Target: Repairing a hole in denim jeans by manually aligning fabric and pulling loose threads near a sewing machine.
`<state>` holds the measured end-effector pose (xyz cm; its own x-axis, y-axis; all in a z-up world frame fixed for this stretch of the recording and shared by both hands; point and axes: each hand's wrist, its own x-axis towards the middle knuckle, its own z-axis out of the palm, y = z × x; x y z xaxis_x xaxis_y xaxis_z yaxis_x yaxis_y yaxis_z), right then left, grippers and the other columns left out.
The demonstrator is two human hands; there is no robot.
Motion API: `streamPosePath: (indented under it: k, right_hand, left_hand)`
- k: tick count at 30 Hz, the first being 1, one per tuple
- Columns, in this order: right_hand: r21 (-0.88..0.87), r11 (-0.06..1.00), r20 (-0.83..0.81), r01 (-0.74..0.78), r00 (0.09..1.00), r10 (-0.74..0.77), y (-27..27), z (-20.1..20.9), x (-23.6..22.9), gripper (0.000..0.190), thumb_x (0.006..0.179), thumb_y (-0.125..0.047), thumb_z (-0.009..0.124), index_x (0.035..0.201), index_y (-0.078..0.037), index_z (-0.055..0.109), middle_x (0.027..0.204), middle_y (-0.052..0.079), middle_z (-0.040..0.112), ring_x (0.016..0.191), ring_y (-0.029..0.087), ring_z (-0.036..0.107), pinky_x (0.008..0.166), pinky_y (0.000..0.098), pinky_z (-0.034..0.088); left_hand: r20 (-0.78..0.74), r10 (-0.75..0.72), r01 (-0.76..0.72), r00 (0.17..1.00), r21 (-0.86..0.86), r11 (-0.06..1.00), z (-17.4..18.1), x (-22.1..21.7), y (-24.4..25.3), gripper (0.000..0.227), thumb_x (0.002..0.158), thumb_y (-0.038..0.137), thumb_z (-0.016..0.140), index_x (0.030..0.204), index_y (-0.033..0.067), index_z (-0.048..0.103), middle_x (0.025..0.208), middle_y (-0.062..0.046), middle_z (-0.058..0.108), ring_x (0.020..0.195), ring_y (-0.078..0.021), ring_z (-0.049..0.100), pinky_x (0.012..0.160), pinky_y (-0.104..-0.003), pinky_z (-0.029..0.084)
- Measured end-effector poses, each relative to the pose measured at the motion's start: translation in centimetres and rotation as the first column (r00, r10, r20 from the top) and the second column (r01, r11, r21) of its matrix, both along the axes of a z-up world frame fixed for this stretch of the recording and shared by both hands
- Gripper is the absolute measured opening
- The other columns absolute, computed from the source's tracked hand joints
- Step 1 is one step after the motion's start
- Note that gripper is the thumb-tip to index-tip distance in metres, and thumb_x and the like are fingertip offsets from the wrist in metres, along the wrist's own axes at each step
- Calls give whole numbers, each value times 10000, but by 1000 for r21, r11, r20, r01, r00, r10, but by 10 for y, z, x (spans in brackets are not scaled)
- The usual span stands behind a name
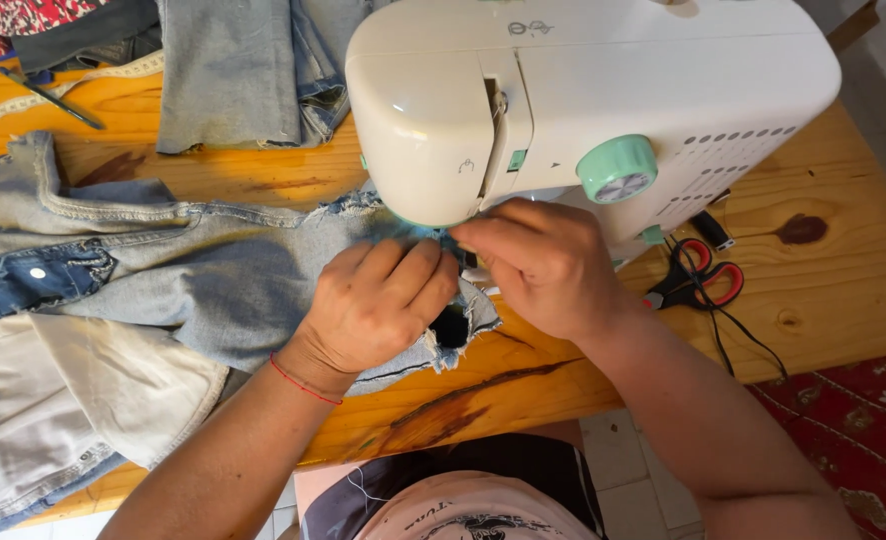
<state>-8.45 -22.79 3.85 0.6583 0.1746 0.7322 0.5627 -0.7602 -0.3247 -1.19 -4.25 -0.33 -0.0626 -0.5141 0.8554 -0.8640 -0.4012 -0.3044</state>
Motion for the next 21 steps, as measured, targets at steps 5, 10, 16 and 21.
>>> streamPosePath:
  k: [5,10,16,21]
  right_hand:
    - [-93,994,96,-51,994,59,2,-4,5,102,967,-7,684,999,-49,772,629,87,575,562,287,649,563,384,577]
    - [-188,982,68,-25,997,38,-4,-4,5,140,929,55,671,859,-46,736,648,90,537,564,299,615,544,400,553]
    - [-128,991,69,-31,997,40,-10,-14,9,93,905,9,736,930,-71,775,726,62,596,660,275,674,609,390,589]
    - [-105,992,75,-63,995,71,-7,-10,11,168,895,82,703,912,-58,796,728,66,615,649,266,676,608,377,592]
  left_hand:
    - [3,-54,54,999,-13,998,2,-1,0,189,1000,47,568,877,100,702,872,-89,630,700,-235,587,574,-301,481]
    - [-31,-53,53,998,3,999,1,0,1,181,1012,56,577,895,94,710,865,-83,631,708,-236,602,575,-304,490]
    - [-107,-70,69,992,-14,998,4,-2,1,221,1027,49,557,855,84,691,835,-86,621,675,-247,593,582,-320,518]
    - [-186,-73,60,980,-74,995,5,0,-1,223,1028,92,574,847,100,704,825,-42,625,644,-208,592,555,-309,519]
